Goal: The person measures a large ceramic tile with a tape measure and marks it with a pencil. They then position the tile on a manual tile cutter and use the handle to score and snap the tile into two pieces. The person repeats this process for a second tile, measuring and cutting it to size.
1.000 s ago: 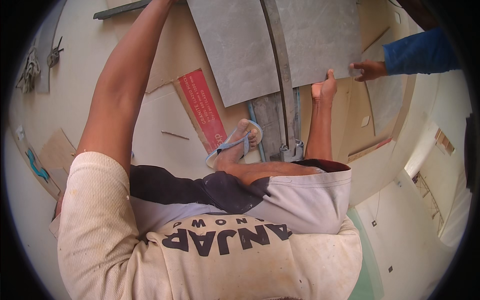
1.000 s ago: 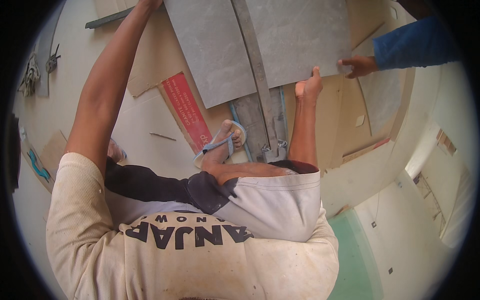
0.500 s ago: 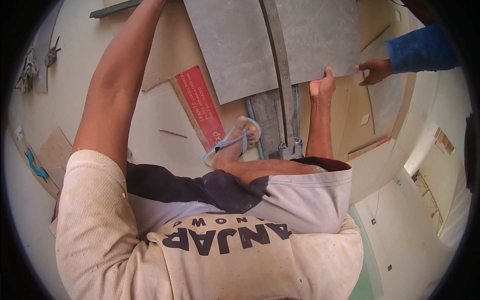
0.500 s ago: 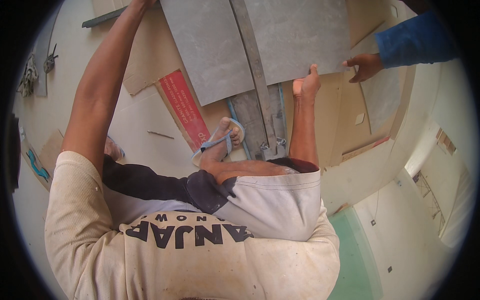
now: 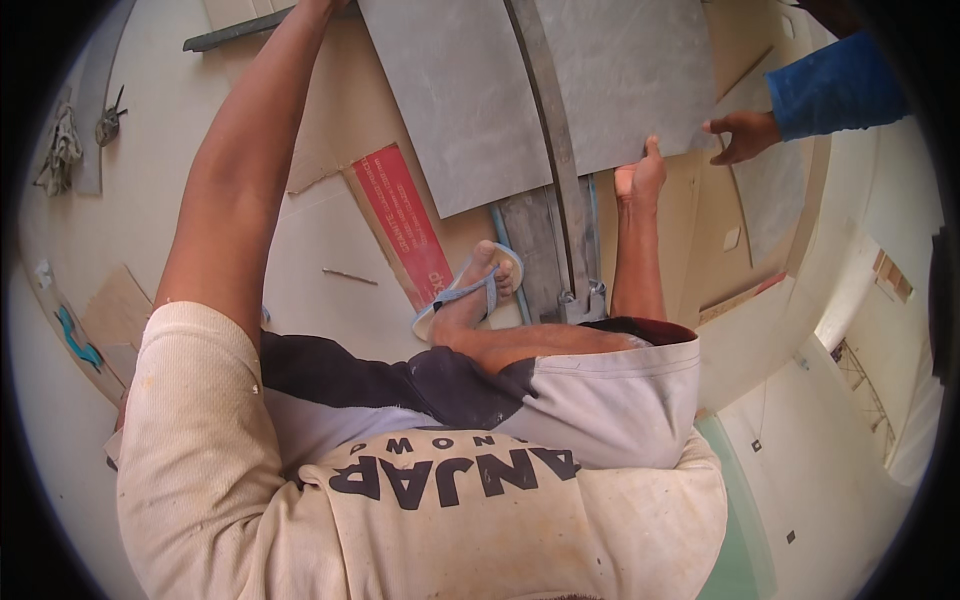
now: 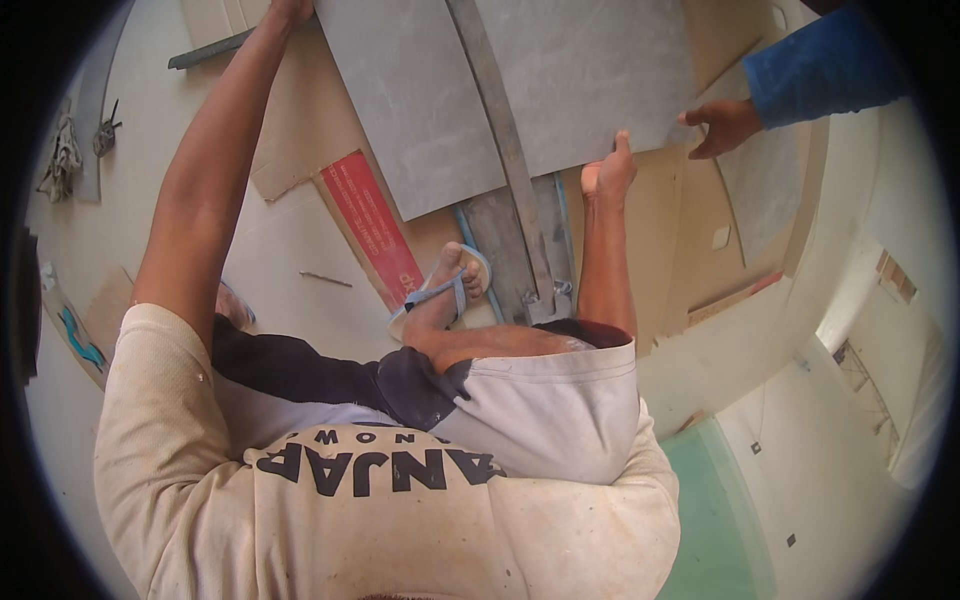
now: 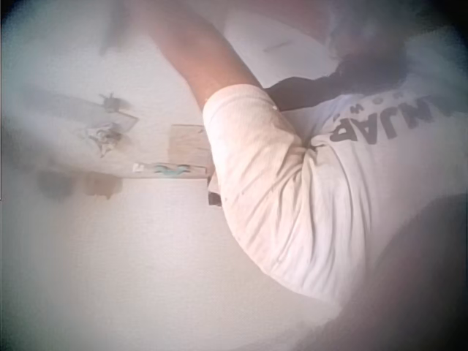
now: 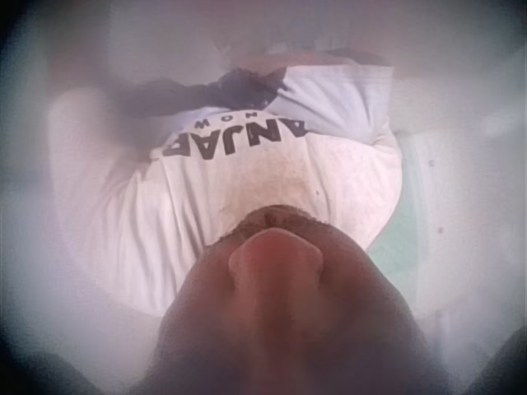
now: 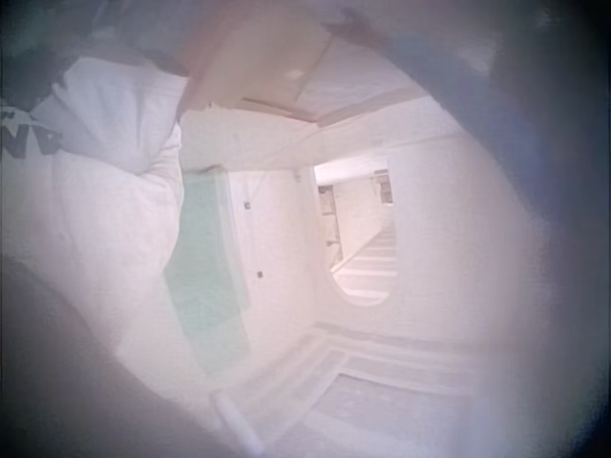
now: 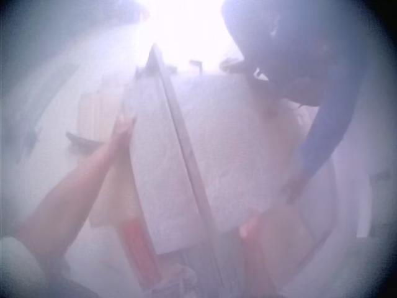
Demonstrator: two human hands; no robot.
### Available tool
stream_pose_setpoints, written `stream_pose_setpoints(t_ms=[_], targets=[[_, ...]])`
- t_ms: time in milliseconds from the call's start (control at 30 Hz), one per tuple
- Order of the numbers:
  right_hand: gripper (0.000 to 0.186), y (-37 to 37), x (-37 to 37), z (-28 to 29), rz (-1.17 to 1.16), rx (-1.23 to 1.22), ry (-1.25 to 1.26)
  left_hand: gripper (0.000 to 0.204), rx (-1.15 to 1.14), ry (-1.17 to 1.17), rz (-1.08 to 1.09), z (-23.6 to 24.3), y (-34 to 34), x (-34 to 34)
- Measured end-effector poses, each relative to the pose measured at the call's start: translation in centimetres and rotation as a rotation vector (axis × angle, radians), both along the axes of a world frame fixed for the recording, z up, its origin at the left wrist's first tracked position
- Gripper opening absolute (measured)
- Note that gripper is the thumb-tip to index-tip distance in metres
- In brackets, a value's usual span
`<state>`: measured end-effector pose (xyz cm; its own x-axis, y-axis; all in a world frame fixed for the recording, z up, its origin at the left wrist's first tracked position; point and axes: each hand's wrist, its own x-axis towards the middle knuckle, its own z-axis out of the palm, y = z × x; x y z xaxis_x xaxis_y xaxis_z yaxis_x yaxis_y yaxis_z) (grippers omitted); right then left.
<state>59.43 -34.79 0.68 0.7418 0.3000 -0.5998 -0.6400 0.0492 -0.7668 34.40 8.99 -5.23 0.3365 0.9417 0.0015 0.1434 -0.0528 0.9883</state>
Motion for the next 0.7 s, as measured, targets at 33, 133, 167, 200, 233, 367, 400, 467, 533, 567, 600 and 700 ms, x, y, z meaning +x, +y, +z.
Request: stream_pose_setpoints(t_ms=[33,133,167,200,233,367,400,467,533,567,600,700], targets=[[0.044,-0.4,0.3,-0.5,-0.005,-0.001,-0.002,0.046,-0.038,0.021,0.02,0.2,-0.2,0.2],[0.045,-0.9,0.5,-1.4,0.007,-0.006,-0.031,0.044,-0.182,0.094,0.095,1.2,-0.4,0.5],[0.046,-0.8,0.4,-1.4,0.014,0.007,-0.052,0.043,-0.218,0.103,0.118,1.8,-0.5,0.6],[0.046,-1.3,0.4,-1.5,-0.021,-0.015,-0.052,0.043,-0.258,0.103,0.121,2.0,-0.9,1.5],[0.047,-1.0,0.4,-1.7,-0.027,-0.019,-0.039,0.043,-0.267,0.098,0.151,2.7,-1.0,1.2],[0.047,-0.5,-0.1,-0.3,-0.033,-0.059,0.007,0.042,-0.329,0.023,0.215,2.7,-1.4,0.7],[0.047,-0.5,-0.2,0.0,-0.034,-0.072,0.014,0.042,-0.347,0.006,0.225,2.5,-1.4,0.9],[0.047,-0.3,-0.3,0.2,-0.036,-0.078,0.014,0.043,-0.338,0.01,0.234,2.1,-1.1,0.9],[0.047,-0.5,-0.2,0.2,-0.033,-0.077,0.019,0.044,-0.332,0.025,0.234,1.7,-1.1,1.0],[0.047,-0.5,0.0,0.1,-0.027,-0.067,0.023,0.045,-0.323,0.035,0.232,1.5,-1.0,1.1],[0.047,-0.5,0.0,-0.1,-0.02,-0.057,0.028,0.045,-0.314,0.046,0.23,1.4,-0.8,1.2],[0.047,-0.4,-0.2,0.5,-0.007,-0.071,0.031,0.047,-0.365,-0.024,0.243,0.6,-0.6,1.3]])
